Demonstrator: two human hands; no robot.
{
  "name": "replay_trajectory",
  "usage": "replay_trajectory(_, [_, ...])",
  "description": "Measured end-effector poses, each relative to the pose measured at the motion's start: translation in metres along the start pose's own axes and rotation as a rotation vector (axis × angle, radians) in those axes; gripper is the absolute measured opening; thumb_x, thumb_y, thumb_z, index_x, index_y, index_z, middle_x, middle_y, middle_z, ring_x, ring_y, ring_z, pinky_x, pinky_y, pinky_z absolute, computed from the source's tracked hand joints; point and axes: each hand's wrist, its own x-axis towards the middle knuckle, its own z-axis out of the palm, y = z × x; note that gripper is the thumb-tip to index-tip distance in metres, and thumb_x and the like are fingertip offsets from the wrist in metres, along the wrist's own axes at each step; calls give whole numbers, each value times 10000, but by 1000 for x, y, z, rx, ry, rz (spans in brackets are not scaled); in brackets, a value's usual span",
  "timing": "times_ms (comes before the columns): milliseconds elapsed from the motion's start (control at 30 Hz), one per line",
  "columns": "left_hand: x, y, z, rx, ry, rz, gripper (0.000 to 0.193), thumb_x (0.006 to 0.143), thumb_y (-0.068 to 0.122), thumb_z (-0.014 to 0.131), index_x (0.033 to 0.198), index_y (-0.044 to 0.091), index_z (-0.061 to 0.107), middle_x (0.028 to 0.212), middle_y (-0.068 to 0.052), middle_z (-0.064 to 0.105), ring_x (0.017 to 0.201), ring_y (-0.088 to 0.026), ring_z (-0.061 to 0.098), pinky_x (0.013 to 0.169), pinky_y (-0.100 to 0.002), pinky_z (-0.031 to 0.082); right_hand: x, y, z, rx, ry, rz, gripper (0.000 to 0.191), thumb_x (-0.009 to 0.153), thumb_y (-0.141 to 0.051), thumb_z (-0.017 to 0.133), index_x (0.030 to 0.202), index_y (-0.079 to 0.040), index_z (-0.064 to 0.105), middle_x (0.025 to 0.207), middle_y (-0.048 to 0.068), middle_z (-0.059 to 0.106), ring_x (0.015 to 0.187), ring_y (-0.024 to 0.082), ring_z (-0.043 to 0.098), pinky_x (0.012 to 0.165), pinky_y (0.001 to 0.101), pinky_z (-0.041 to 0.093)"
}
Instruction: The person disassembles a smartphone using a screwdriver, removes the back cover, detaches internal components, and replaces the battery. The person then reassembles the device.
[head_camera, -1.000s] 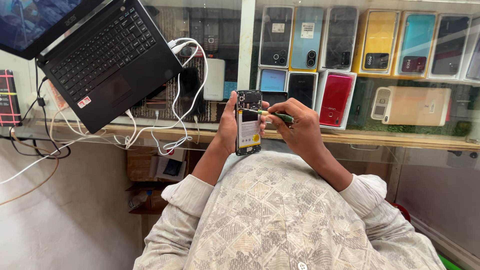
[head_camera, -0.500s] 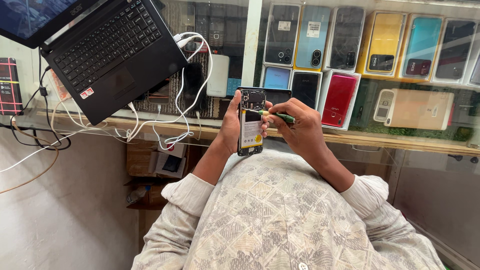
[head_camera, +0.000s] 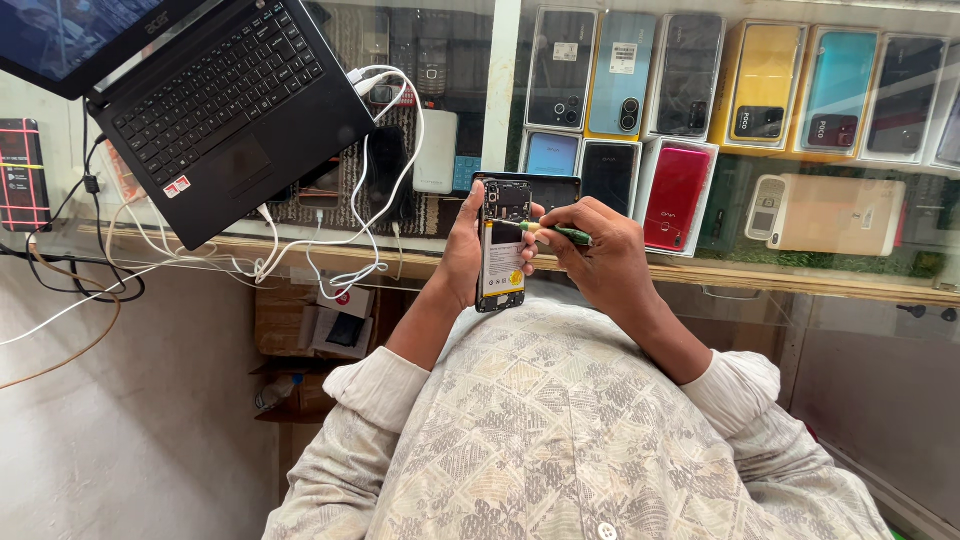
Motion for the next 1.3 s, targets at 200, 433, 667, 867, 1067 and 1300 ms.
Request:
replay_trajectory(200, [4, -10, -11, 274, 149, 52, 768, 990, 728, 390, 1213, 31, 624, 773, -29, 626, 655, -111, 612, 588, -280, 536, -1, -8, -6, -75, 22, 30, 140, 931, -121, 784, 1003, -10, 739, 843, 71, 722, 627, 131, 697, 508, 277, 544])
replay_trajectory(433, [12, -22, -25, 446, 304, 63, 716, 959, 742, 382, 1198, 98, 583, 760, 32, 550, 642, -61, 540, 559, -250, 486, 0, -6, -5, -191, -83, 125, 117, 953, -136, 804, 970, -23, 777, 826, 79, 716, 662, 172, 671, 582, 326, 516])
replay_trajectory(667, [11, -19, -26, 444, 347, 14, 708, 950, 748, 387, 1185, 110, 585, 753, 46, 538, 626, -50, 524, 549, -242, 472, 1, 10, -1, -90, -70, 109, 165, 985, -184, 757, 1031, -28, 782, 874, 89, 695, 714, 186, 670, 648, 323, 540])
replay_trajectory(867, [11, -18, -20, 411, 353, -46, 703, 950, 746, 393, 1159, 107, 598, 735, 43, 545, 609, -63, 523, 548, -251, 461, -1, 17, 1, -45, -2, 118, 233, 933, -163, 761, 1113, -16, 757, 915, 82, 710, 804, 185, 696, 713, 324, 560])
replay_trajectory(1067, [13, -15, -16, 418, 362, -76, 703, 944, 750, 396, 1136, 112, 619, 736, 43, 556, 605, -70, 529, 552, -263, 463, -1, 27, 0, 74, -17, 268, 287, 924, -186, 762, 1159, -27, 726, 896, 105, 709, 802, 164, 662, 686, 328, 531])
replay_trajectory(1300, [16, -13, -15, 461, 420, -91, 701, 930, 767, 405, 1138, 133, 619, 735, 63, 543, 616, -48, 520, 560, -247, 458, 1, 39, 3, 187, -59, 363, 258, 1031, -224, 661, 1224, -65, 722, 848, 90, 692, 669, 93, 603, 547, 252, 477])
